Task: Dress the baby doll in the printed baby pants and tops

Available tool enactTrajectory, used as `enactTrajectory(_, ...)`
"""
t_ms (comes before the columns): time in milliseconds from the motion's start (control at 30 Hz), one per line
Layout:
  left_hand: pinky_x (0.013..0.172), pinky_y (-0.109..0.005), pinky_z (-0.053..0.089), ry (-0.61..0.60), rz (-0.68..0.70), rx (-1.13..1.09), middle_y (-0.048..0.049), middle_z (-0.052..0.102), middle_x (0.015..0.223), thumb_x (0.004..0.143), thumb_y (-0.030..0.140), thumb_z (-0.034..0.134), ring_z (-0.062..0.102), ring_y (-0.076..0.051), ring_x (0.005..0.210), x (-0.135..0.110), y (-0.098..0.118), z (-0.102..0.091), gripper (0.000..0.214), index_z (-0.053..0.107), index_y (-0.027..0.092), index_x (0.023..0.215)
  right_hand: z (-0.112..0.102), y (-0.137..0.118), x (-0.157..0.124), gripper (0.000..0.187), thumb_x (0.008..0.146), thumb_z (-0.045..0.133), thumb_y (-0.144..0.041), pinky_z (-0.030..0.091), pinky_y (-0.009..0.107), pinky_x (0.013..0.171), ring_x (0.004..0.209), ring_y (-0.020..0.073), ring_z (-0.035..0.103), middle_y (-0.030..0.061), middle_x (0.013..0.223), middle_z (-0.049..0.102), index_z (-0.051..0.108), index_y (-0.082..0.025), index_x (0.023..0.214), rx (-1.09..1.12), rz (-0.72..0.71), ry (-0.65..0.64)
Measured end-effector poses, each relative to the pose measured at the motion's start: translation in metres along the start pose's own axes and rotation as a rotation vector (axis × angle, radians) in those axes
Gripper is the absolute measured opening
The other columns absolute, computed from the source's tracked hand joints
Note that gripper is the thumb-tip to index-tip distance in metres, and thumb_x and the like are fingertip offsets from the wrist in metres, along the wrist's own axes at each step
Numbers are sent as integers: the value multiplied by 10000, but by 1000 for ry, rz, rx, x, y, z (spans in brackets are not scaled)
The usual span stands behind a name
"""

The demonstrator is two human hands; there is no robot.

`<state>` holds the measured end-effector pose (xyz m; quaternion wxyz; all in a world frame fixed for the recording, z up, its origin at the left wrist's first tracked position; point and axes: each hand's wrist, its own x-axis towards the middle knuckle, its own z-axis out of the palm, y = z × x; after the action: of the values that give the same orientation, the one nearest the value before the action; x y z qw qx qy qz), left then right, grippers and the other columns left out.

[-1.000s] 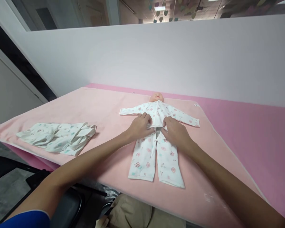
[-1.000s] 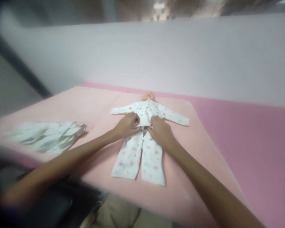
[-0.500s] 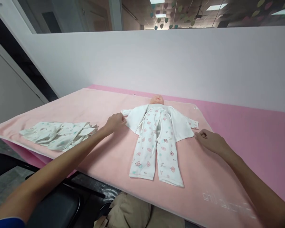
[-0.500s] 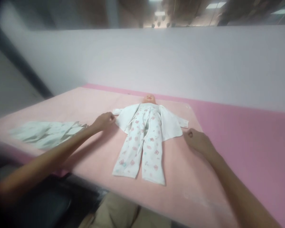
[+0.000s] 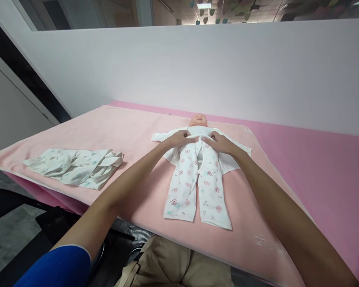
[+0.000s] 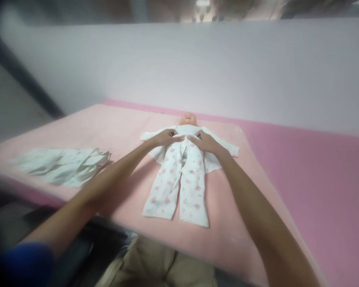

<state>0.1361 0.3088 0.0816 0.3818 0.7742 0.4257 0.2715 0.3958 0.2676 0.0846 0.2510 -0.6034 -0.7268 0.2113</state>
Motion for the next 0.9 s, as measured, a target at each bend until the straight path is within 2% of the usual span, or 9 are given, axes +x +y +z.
enactTrajectory(67,672,-324,396,-41,60,55,-17,577,832,782,688,798,568,-195,775,-8,-2,-4,538,527,225,798,-4,-3,-9,609,904,618,-836,407,364,716,784,208,503,17,866,570,482,-246,841,-39,-58,-48)
enactTrajectory(133,706,-325,415,-78,94,86,-25,623,925,779,673,790,589,-210,837,-18,-5,-8,498,577,232,870,-10,-7,-21,656,893,616,-852,364,352,679,752,190,436,9,831,499,418,-236,779,-59,-128,-83)
enactTrajectory(267,750,-323,439,-132,36,115,-30,661,1025,676,625,873,613,-233,908,-39,-17,-8,554,618,251,995,-16,-9,-46,652,789,747,-843,360,339,668,765,192,444,12,884,532,492,-248,873,-64,-98,-145)
enactTrajectory(367,702,-319,411,-37,33,92,-17,611,883,697,673,853,570,-211,818,-53,-26,5,561,551,235,873,-6,-6,-59,619,775,779,-807,380,341,714,805,211,504,11,913,608,564,-257,962,-40,-55,-126)
enactTrajectory(500,704,-315,404,130,64,63,-3,577,808,767,736,778,539,-193,784,-67,-27,23,585,497,228,839,13,-4,-74,555,843,720,-778,406,356,776,845,226,557,18,942,676,617,-251,985,25,-65,16)
enactTrajectory(567,720,-317,416,122,22,86,-19,627,864,783,745,765,561,-202,811,-74,-21,23,583,528,226,903,16,-6,-82,579,846,704,-790,422,361,781,852,231,575,31,985,699,629,-256,1057,22,-43,36)
enactTrajectory(700,739,-315,444,13,-46,97,-69,698,1088,666,692,887,622,-239,921,-88,-12,19,720,569,224,1111,10,-12,-96,782,687,828,-814,435,353,728,861,255,601,63,1052,708,603,-255,1185,-60,22,-89)
enactTrajectory(767,735,-307,435,55,10,81,-51,689,1042,624,663,915,612,-228,906,-93,-14,22,709,580,222,1066,12,-14,-101,778,645,856,-803,423,344,711,852,253,592,59,1020,702,606,-248,1130,-68,19,-103)
enactTrajectory(900,742,-315,417,169,113,78,-13,636,860,712,639,834,572,-202,828,-101,-21,34,520,583,215,875,24,-16,-109,586,751,782,-749,404,344,751,855,230,566,35,962,695,615,-233,971,-43,-42,-16)
